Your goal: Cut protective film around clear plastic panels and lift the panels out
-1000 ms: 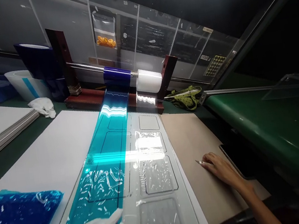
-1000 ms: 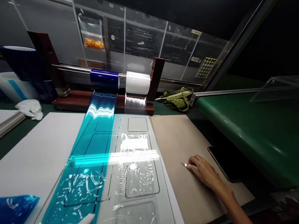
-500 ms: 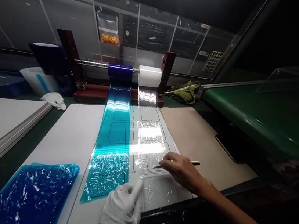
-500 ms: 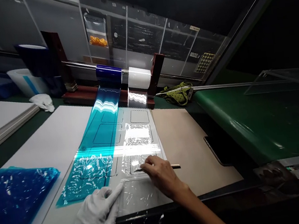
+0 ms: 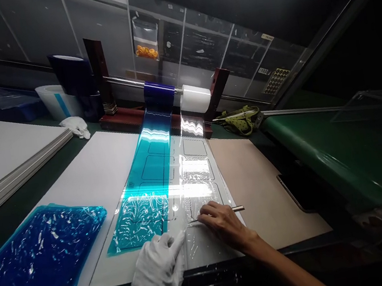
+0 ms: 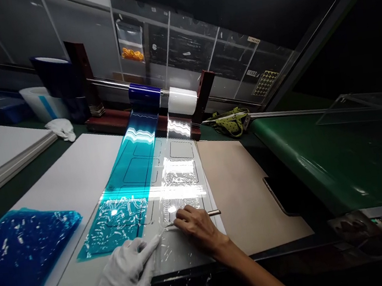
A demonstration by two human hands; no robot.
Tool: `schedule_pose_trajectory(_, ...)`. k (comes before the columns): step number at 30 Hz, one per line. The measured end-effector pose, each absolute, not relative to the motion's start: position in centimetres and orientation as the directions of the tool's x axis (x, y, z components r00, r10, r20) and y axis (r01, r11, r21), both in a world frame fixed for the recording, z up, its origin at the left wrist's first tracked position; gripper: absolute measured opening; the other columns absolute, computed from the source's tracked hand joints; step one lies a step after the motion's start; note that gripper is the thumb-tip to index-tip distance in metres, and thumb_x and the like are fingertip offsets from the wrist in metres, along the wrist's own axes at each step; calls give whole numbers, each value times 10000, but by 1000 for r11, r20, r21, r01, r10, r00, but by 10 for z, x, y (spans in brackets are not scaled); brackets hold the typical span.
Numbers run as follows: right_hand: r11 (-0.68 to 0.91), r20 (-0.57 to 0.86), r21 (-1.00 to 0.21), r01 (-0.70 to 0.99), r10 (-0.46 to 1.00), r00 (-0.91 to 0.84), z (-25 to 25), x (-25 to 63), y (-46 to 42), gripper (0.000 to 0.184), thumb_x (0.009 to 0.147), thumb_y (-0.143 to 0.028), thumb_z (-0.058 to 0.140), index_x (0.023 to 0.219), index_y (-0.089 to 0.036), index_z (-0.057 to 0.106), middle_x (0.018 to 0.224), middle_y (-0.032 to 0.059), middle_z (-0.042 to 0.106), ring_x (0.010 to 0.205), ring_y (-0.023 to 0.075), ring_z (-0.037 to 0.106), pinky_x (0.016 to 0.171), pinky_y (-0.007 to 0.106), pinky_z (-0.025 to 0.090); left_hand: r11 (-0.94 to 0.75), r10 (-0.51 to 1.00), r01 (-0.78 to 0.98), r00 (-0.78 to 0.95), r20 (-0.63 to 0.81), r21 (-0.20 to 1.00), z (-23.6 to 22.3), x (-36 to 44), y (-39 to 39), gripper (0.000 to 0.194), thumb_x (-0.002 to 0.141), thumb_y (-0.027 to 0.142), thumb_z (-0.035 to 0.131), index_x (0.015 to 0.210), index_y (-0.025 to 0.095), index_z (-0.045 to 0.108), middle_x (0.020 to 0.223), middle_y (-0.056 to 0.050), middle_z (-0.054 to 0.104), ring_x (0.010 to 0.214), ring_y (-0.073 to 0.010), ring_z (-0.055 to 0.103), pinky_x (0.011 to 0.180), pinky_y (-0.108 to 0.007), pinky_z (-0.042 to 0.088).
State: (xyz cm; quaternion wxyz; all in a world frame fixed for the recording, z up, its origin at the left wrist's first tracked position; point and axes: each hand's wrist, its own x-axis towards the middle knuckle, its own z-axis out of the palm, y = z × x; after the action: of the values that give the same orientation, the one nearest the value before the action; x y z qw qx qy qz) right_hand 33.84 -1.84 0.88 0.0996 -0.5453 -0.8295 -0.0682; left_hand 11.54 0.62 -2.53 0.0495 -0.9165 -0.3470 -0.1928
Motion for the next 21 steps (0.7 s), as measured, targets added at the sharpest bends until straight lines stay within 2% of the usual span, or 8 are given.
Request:
schedule_pose_trajectory(2, 392, 243, 5, 920, 892, -381, 10, 351, -28, 258, 911, -50, 434, 870, -185, 651, 838, 27, 662, 731, 151, 538, 527, 230, 345, -785, 582, 611, 674, 455, 98, -28, 111, 1, 315, 841, 300, 530, 1135, 240, 624, 844, -56, 601, 672, -183, 542, 587, -324, 457)
schedule_pose_trajectory(5, 363, 223, 13, 932, 907, -357, 12, 371, -44, 268, 912, -37, 424, 875, -179, 648, 847, 37, 659, 756, 159, 546, 547, 234, 371, -824, 507, 557, 638, 579, 108, -39, 106, -14, 518, 786, 545, 564, 1176, 206, 599, 939, -90, 587, 806, -225, 563, 690, -378, 480)
schedule_pose_trajectory(7, 331, 191, 33, 943, 924, -332, 14, 384, -54, 264, 904, -29, 434, 872, -182, 647, 848, 36, 657, 759, 159, 548, 552, 235, 379, -850, 448, 520, 630, 635, 83, -47, 105, -23, 559, 785, 612, 530, 1188, 229, 593, 944, -73, 583, 800, -212, 562, 728, -395, 468)
schedule_pose_trajectory(10, 312, 167, 66, 948, 933, -319, 16, 402, -67, 274, 883, -5, 443, 864, -185, 649, 838, 36, 657, 745, 161, 556, 534, 237, 372, -888, 386, 448, 603, 698, 104, -51, 108, -29, 372, 876, 509, 472, 1115, 276, 635, 884, -23, 580, 713, -142, 536, 686, -338, 429)
schedule_pose_trajectory(13, 275, 173, 47, 960, 945, -279, 21, 416, -80, 277, 874, -5, 441, 837, -189, 644, 829, 38, 653, 725, 167, 564, 523, 247, 366, -892, 390, 421, 529, 754, 165, -45, 111, -27, 224, 897, 371, 518, 1031, 287, 677, 840, 3, 570, 684, -114, 493, 631, -307, 383)
schedule_pose_trajectory(15, 185, 199, -45, 982, 965, -173, 25, 422, -87, 230, 890, -47, 457, 834, -189, 628, 832, 40, 638, 716, 164, 569, 549, 251, 387, -898, 367, 411, 504, 782, 156, -39, 112, -25, 173, 882, 318, 559, 991, 296, 693, 872, 5, 574, 731, -122, 485, 659, -312, 384)
schedule_pose_trajectory(17, 95, 216, -205, 974, 975, -50, 30, 421, -92, 162, 902, -94, 482, 878, -191, 610, 860, 40, 621, 720, 155, 575, 598, 253, 420, -898, 327, 428, 486, 810, 106, -32, 113, -24, 154, 879, 287, 571, 951, 306, 705, 917, 8, 579, 777, -129, 480, 707, -323, 389)
schedule_pose_trajectory(21, 73, 211, -457, 886, 977, 29, 36, 406, -89, 164, 905, -107, 490, 961, -216, 600, 923, 37, 597, 762, 146, 589, 665, 248, 450, -881, 247, 474, 476, 844, -9, -19, 115, -26, 179, 873, 171, 569, 896, 269, 717, 956, 11, 577, 799, -118, 470, 724, -322, 374)
